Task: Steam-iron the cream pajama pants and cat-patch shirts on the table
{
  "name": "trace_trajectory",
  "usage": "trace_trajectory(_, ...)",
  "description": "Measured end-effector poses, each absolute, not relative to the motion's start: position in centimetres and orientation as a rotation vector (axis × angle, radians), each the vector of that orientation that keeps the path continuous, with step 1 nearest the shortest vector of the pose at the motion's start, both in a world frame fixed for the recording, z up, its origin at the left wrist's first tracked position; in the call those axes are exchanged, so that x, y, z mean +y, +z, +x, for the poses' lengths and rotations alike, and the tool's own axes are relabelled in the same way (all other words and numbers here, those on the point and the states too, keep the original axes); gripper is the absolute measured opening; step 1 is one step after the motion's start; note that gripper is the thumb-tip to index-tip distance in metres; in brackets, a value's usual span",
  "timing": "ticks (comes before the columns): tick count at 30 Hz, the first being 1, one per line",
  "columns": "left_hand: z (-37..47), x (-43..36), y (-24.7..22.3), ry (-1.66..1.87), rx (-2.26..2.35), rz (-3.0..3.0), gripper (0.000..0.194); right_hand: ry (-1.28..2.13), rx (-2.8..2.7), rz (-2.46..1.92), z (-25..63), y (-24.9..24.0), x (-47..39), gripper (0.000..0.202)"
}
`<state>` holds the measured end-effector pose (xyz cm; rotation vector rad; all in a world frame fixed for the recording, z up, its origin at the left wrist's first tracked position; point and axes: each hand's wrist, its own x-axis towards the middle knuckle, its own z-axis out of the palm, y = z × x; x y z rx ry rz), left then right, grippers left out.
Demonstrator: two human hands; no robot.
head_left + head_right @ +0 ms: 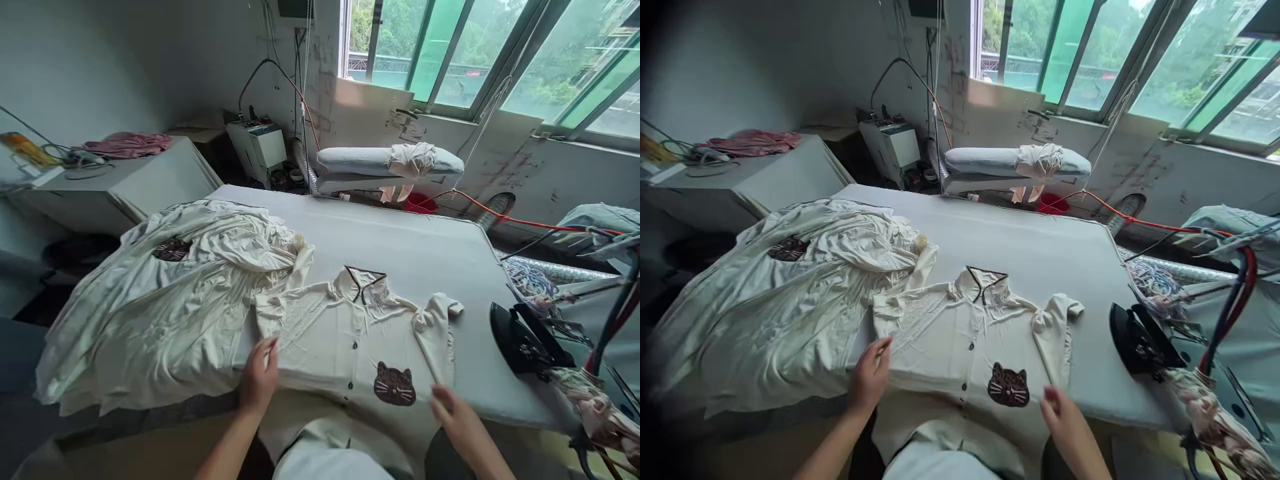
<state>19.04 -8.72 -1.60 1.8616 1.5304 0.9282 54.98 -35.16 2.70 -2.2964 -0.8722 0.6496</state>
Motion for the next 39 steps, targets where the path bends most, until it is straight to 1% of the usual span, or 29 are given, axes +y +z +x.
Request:
trace_trajectory(3, 25.3, -0.5, 1.2, 0.813, 1.226, 2.150, 0.038, 0.648, -1.043, -2.063, 53.8, 6.0, -21.5, 0.036)
trace_trajectory(5, 27.5, 3.6, 2.2, 0.593, 1.172, 2.316, 0.037, 0.707, -1.001, -2.048, 52.3, 7.2, -12.8, 0.036)
trace_trajectory(7, 27.8, 6.5, 2.9, 0.289, 1.128, 2.450, 0.034, 0.802, -0.912, -2.079, 51.2, 7.2, -5.9, 0.040)
trace_trajectory(9, 26.6, 8.8, 3.5, -0.060, 1.065, 2.480, 0.031, 0.902, -0.879, -2.105, 50.8, 6.1, -1.3, 0.036)
trace_trajectory(11, 24.6, 11.1, 4.2, -0.331, 1.018, 2.398, 0.022, 0.972, -0.894, -2.134, 51.2, 4.8, 1.5, 0.024)
trace_trajectory(12, 23.5, 12.2, 4.5, -0.405, 1.027, 2.355, 0.020, 0.982, -0.904, -2.155, 51.4, 4.2, 2.5, 0.018)
trace_trajectory(13, 22.5, 13.3, 4.8, -0.443, 1.052, 2.331, 0.022, 0.969, -0.916, -2.177, 51.6, 3.8, 3.3, 0.015)
trace_trajectory(15, 20.9, 15.1, 5.1, -0.474, 1.131, 2.333, 0.031, 0.894, -0.932, -2.220, 51.6, 3.5, 4.3, 0.014)
trace_trajectory(17, 20.8, 16.0, 4.9, -0.473, 1.224, 2.360, 0.036, 0.784, -0.925, -2.251, 50.9, 3.5, 4.2, 0.019)
trace_trajectory(19, 22.8, 15.7, 4.6, -0.280, 1.253, 2.410, 0.030, 0.618, -1.032, -2.178, 50.1, 3.5, 2.2, 0.029)
trace_trajectory(22, 30.5, 13.3, 4.7, 0.246, 1.094, 2.409, 0.024, 0.478, -1.518, -1.879, 51.5, 3.1, -5.0, 0.043)
trace_trajectory(23, 34.0, 12.1, 4.9, 0.343, 1.008, 2.367, 0.025, 0.488, -1.662, -1.825, 53.0, 3.0, -8.3, 0.045)
trace_trajectory(24, 37.6, 10.7, 5.2, 0.371, 0.933, 2.316, 0.026, 0.514, -1.728, -1.863, 55.2, 3.0, -11.6, 0.045)
trace_trajectory(25, 41.2, 9.2, 5.6, 0.347, 0.888, 2.273, 0.026, 0.491, -1.658, -2.030, 57.7, 3.2, -14.9, 0.045)
trace_trajectory(26, 44.5, 7.8, 5.9, 0.292, 0.878, 2.245, 0.026, 0.381, -1.431, -2.290, 60.4, 3.5, -17.8, 0.044)
trace_trajectory(27, 47.5, 6.5, 6.1, 0.215, 0.908, 2.230, 0.028, 0.207, -1.108, -2.537, 63.0, 4.0, -20.2, 0.046)
trace_trajectory(28, 50.1, 5.4, 6.3, 0.112, 0.953, 2.226, 0.033, 0.013, -0.784, -2.690, 65.2, 4.4, -22.0, 0.049)
trace_trajectory(29, 52.1, 4.6, 6.3, -0.012, 0.996, 2.228, 0.039, -0.145, -0.566, -2.737, 67.0, 4.9, -22.9, 0.051)
trace_trajectory(30, 53.6, 4.2, 6.3, -0.149, 1.025, 2.231, 0.046, -0.223, -0.511, -2.709, 68.1, 5.2, -23.1, 0.052)
trace_trajectory(31, 54.5, 4.0, 6.1, -0.286, 1.028, 2.231, 0.051, -0.211, -0.608, -2.637, 68.6, 5.4, -22.8, 0.052)
trace_trajectory(32, 55.0, 4.1, 5.9, -0.405, 1.002, 2.223, 0.053, -0.132, -0.795, -2.545, 68.6, 5.4, -22.0, 0.051)
trace_trajectory(34, 55.0, 4.8, 5.3, -0.533, 0.895, 2.178, 0.048, 0.089, -1.123, -2.434, 67.9, 5.2, -20.0, 0.049)
trace_trajectory(36, 54.2, 5.9, 4.9, -0.506, 0.802, 2.092, 0.040, 0.298, -1.200, -2.565, 67.6, 5.1, -18.9, 0.042)
trace_trajectory(39, 53.3, 7.2, 4.5, -0.393, 0.748, 1.996, 0.039, 0.658, -1.119, -2.848, 69.2, 5.5, -19.7, 0.028)
